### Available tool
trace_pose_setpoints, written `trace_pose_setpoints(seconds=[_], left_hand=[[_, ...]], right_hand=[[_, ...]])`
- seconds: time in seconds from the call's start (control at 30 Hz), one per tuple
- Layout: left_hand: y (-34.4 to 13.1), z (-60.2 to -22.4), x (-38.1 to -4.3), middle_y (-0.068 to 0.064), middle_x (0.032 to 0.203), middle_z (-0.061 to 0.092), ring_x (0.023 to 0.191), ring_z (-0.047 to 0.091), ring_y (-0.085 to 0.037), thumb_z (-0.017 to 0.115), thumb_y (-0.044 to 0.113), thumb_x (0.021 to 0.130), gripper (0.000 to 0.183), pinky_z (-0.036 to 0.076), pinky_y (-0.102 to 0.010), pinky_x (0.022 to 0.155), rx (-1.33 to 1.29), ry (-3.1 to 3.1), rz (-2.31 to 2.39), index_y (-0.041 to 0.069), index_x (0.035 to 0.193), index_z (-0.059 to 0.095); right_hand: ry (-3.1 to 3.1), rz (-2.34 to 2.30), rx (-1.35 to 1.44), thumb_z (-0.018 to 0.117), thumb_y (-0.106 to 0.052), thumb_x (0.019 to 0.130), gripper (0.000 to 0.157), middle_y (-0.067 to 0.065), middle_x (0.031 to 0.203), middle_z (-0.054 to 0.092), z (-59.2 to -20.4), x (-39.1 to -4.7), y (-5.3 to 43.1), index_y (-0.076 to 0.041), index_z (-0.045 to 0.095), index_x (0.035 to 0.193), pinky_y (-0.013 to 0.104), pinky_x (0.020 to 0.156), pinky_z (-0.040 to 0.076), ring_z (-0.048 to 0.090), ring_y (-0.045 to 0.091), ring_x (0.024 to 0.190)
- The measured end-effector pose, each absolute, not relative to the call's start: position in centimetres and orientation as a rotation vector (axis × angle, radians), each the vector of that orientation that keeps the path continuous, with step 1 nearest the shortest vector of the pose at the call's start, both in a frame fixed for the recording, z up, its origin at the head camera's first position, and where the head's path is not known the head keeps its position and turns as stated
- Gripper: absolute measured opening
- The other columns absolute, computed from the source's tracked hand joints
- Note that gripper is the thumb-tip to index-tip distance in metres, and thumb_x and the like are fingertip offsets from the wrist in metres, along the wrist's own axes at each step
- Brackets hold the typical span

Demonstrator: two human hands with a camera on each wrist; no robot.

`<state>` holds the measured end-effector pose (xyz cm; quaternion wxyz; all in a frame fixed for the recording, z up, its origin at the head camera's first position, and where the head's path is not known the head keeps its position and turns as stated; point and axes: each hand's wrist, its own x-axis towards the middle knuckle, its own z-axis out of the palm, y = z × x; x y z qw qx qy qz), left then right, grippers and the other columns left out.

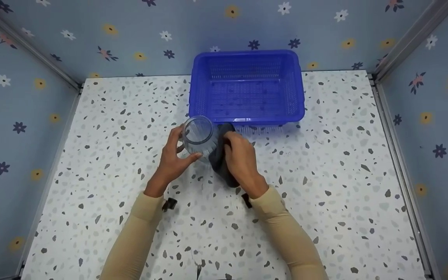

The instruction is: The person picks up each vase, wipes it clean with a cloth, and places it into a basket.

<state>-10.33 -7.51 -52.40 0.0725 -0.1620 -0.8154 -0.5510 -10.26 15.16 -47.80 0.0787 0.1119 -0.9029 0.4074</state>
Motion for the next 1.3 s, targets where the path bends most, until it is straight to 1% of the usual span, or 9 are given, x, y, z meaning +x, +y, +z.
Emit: trace_pose_setpoints(seconds=[0.1,0.23,0.4,0.53,0.83,0.97,1.17,1.3], left_hand=[[-7.5,-52.4,-10.4,-0.013,0.154,0.048,0.142,0.050,-0.027,0.090,0.029,0.087,0.093,0.052,-0.047,0.110,-0.481,-2.453,-1.654,0.007,0.161,0.039],[-7.5,-52.4,-10.4,-0.012,0.155,0.048,0.143,0.050,-0.027,0.090,0.028,0.087,0.092,0.050,-0.048,0.112,-0.470,-2.461,-1.658,0.008,0.161,0.039],[-7.4,-52.5,-10.4,-0.013,0.155,0.047,0.143,0.049,-0.027,0.090,0.028,0.087,0.092,0.050,-0.048,0.112,-0.473,-2.465,-1.653,0.007,0.161,0.038],[-7.3,-52.5,-10.4,-0.014,0.155,0.047,0.143,0.050,-0.028,0.089,0.028,0.088,0.091,0.051,-0.051,0.111,-0.480,-2.454,-1.641,0.007,0.161,0.039],[-7.4,-52.7,-10.5,-0.014,0.153,0.048,0.141,0.051,-0.028,0.089,0.028,0.088,0.091,0.053,-0.049,0.109,-0.506,-2.440,-1.617,0.006,0.160,0.039],[-7.4,-52.7,-10.5,-0.015,0.154,0.048,0.141,0.051,-0.028,0.090,0.028,0.087,0.092,0.053,-0.047,0.109,-0.511,-2.431,-1.625,0.005,0.160,0.039],[-7.3,-52.8,-10.6,-0.015,0.154,0.048,0.143,0.049,-0.028,0.090,0.027,0.087,0.093,0.052,-0.047,0.110,-0.502,-2.428,-1.632,0.006,0.160,0.039],[-7.3,-52.8,-10.4,-0.015,0.154,0.048,0.142,0.050,-0.027,0.091,0.026,0.086,0.093,0.053,-0.047,0.109,-0.487,-2.434,-1.634,0.006,0.161,0.039]], right_hand=[[-2.663,1.234,0.341,0.069,0.008,0.094,0.015,0.023,0.106,0.075,-46.5,-10.2,14.9,0.005,0.072,0.108,0.056,0.090,0.057,0.071,0.042,0.100],[-2.633,1.222,0.372,0.069,0.005,0.097,0.015,0.022,0.108,0.074,-45.1,-10.3,14.4,0.004,0.072,0.111,0.055,0.092,0.057,0.071,0.041,0.101],[-2.622,1.176,0.394,0.068,0.004,0.098,0.014,0.022,0.108,0.074,-44.9,-10.2,14.1,0.005,0.071,0.112,0.054,0.091,0.058,0.072,0.040,0.101],[-2.601,1.125,0.415,0.068,0.004,0.098,0.013,0.023,0.107,0.073,-45.2,-10.1,14.1,0.005,0.071,0.111,0.055,0.089,0.059,0.072,0.042,0.100],[-2.600,1.077,0.410,0.067,0.007,0.097,0.013,0.024,0.106,0.073,-46.0,-9.9,14.1,0.006,0.070,0.109,0.055,0.088,0.059,0.072,0.043,0.098],[-2.607,1.057,0.409,0.067,0.009,0.095,0.013,0.024,0.103,0.073,-46.6,-9.9,14.3,0.006,0.069,0.107,0.057,0.085,0.059,0.072,0.043,0.094],[-2.638,0.985,0.404,0.066,0.008,0.095,0.011,0.025,0.102,0.072,-48.0,-9.8,14.5,0.006,0.067,0.106,0.058,0.082,0.058,0.071,0.045,0.092],[-2.663,0.966,0.396,0.065,0.008,0.095,0.006,0.024,0.096,0.071,-49.4,-9.9,14.5,0.004,0.066,0.101,0.059,0.076,0.056,0.069,0.045,0.086]])
